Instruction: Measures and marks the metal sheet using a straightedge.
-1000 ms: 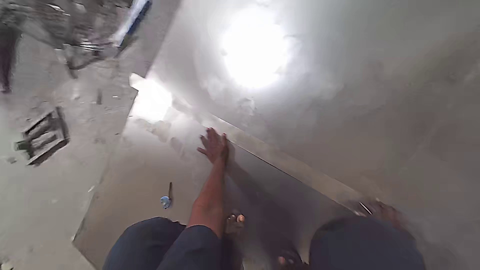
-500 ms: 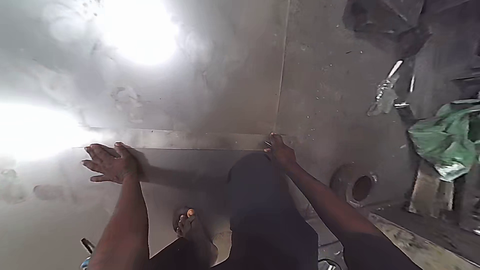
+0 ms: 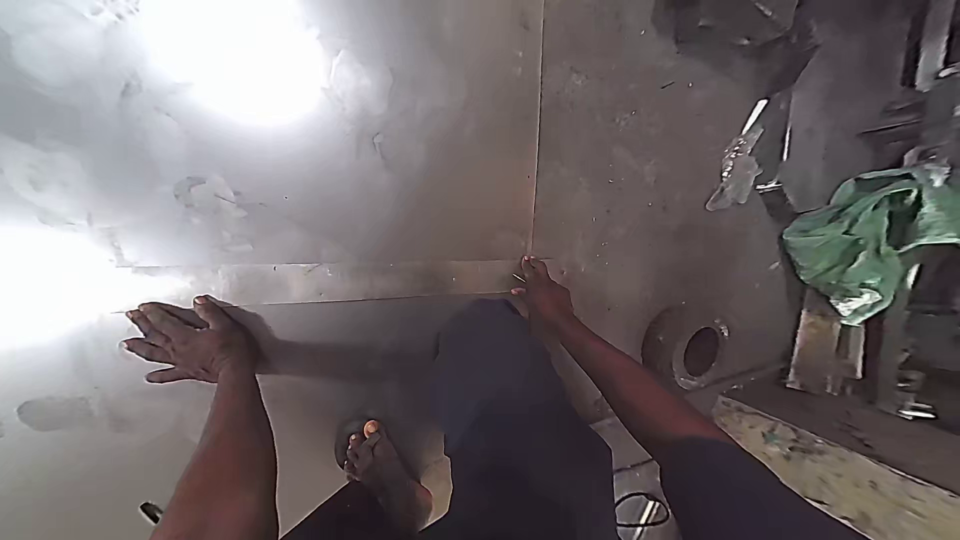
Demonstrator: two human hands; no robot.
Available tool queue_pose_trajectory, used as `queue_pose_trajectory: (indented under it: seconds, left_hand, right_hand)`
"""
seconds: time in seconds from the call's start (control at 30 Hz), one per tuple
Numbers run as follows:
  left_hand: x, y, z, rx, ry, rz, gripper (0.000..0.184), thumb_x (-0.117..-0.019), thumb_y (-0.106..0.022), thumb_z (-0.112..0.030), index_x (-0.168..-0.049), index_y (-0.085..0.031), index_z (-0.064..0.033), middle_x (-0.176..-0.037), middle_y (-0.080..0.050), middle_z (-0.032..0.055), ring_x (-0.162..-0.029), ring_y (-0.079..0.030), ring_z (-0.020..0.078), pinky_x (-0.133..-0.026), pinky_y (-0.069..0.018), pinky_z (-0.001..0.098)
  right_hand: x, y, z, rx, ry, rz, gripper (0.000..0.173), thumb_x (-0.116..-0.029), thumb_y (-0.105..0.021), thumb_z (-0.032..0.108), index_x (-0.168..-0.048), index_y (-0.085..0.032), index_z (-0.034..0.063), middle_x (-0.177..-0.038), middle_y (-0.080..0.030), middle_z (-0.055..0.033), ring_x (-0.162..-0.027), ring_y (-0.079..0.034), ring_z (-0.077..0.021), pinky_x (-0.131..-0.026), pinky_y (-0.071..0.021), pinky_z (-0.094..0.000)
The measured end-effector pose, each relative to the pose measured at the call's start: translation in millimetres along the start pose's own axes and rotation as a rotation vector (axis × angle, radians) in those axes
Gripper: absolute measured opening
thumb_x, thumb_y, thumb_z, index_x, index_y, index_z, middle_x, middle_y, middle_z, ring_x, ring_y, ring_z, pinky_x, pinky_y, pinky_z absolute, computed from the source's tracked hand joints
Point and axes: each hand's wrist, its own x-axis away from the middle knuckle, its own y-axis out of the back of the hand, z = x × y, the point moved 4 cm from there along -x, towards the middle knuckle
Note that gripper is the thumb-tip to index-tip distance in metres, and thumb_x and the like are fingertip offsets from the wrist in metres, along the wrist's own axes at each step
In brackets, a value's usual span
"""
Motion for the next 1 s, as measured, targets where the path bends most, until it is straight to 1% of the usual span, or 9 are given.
queue_pose_trajectory:
  seconds: [0.1, 0.23, 0.37, 0.5, 0.6, 0.7, 0.83, 0.9, 1.0]
  left_hand:
    - [-3, -3, 3, -0.006, 0.002, 0.0, 0.079, -0.0995, -0.028, -0.07, -0.166, -0.021, -0.0281, -0.173, -0.019, -0.0023, -0.16, -0.012, 0.0286, -0.116, -0.0102, 0.0769]
    - [-4, -4, 5, -0.008, -0.001, 0.004, 0.079, -0.0995, -0.028, -0.07, -0.166, -0.02, -0.028, -0.173, -0.018, -0.0028, -0.16, -0.011, 0.0289, -0.116, -0.0104, 0.0772]
    - [-2, 1, -1, -0.012, -0.003, -0.012, 0.079, -0.0995, -0.028, -0.07, -0.166, -0.022, -0.0273, -0.173, -0.019, -0.0027, -0.16, -0.01, 0.0282, -0.117, -0.011, 0.0763]
    - [4, 6, -4, -0.004, 0.003, 0.0, 0.081, -0.0991, -0.029, -0.072, -0.165, -0.024, -0.026, -0.173, -0.021, 0.0035, -0.16, -0.013, 0.0307, -0.118, -0.0096, 0.0763]
    - [5, 1, -3, 0.003, -0.012, -0.01, 0.082, -0.0993, -0.031, -0.072, -0.165, -0.027, -0.0227, -0.172, -0.022, 0.0083, -0.159, -0.015, 0.0334, -0.118, -0.0103, 0.0759]
    - [-1, -7, 3, -0.006, -0.025, -0.015, 0.082, -0.0993, -0.029, -0.073, -0.164, -0.029, -0.0228, -0.171, -0.024, 0.0081, -0.159, -0.016, 0.0335, -0.118, -0.0119, 0.0757]
    - [-4, -12, 8, -0.017, -0.046, -0.028, 0.081, -0.0988, -0.027, -0.074, -0.162, -0.033, -0.0251, -0.171, -0.025, 0.0078, -0.158, -0.018, 0.0336, -0.116, -0.0154, 0.0772]
    - [-4, -10, 10, 0.003, -0.057, -0.032, 0.079, -0.0977, -0.03, -0.075, -0.158, -0.041, -0.025, -0.168, -0.03, 0.0089, -0.157, -0.022, 0.0341, -0.115, -0.0179, 0.0771]
    - [-14, -8, 10, 0.0, -0.06, -0.006, 0.08, -0.0981, -0.032, -0.072, -0.159, -0.04, -0.0216, -0.167, -0.033, 0.0116, -0.156, -0.025, 0.0355, -0.115, -0.0211, 0.076]
  right_hand:
    - [1, 4, 6, 0.018, -0.02, 0.021, 0.076, -0.0995, -0.068, 0.042, -0.163, -0.032, 0.0222, -0.169, -0.031, -0.0051, -0.09, -0.073, -0.0377, -0.072, -0.0602, -0.0594]
    - [0, 6, 8, 0.056, -0.045, 0.045, 0.072, -0.1, -0.067, 0.043, -0.162, -0.034, 0.0234, -0.168, -0.033, -0.0043, -0.091, -0.073, -0.0375, -0.073, -0.0604, -0.0593]
    - [-3, 6, 8, 0.061, -0.024, 0.031, 0.074, -0.1005, -0.066, 0.043, -0.163, -0.033, 0.0219, -0.169, -0.03, -0.0042, -0.093, -0.073, -0.0364, -0.073, -0.0605, -0.0579]
    - [-1, -2, 0, 0.042, 0.014, -0.008, 0.076, -0.0994, -0.068, 0.044, -0.163, -0.032, 0.0221, -0.168, -0.031, -0.0053, -0.088, -0.073, -0.0361, -0.068, -0.0609, -0.0573]
    - [-1, -2, -8, -0.023, 0.027, -0.015, 0.075, -0.0989, -0.068, 0.043, -0.162, -0.034, 0.0229, -0.168, -0.032, -0.0031, -0.091, -0.073, -0.0341, -0.07, -0.0612, -0.056]
    - [5, -7, -12, -0.077, 0.038, -0.032, 0.073, -0.0981, -0.07, 0.042, -0.161, -0.037, 0.0243, -0.168, -0.033, 0.0001, -0.09, -0.073, -0.0325, -0.07, -0.0613, -0.0546]
    - [1, -14, -20, -0.069, 0.117, -0.062, 0.075, -0.0988, -0.067, 0.047, -0.162, -0.036, 0.0209, -0.167, -0.033, -0.003, -0.089, -0.072, -0.0322, -0.07, -0.061, -0.0528]
    - [-1, -17, -21, -0.063, 0.119, -0.052, 0.076, -0.0988, -0.067, 0.047, -0.162, -0.035, 0.0211, -0.167, -0.032, -0.0034, -0.089, -0.072, -0.0324, -0.07, -0.061, -0.053]
    - [-3, -17, -22, -0.085, 0.1, -0.06, 0.075, -0.0976, -0.07, 0.045, -0.161, -0.037, 0.023, -0.168, -0.033, -0.0007, -0.089, -0.072, -0.0326, -0.07, -0.061, -0.0538]
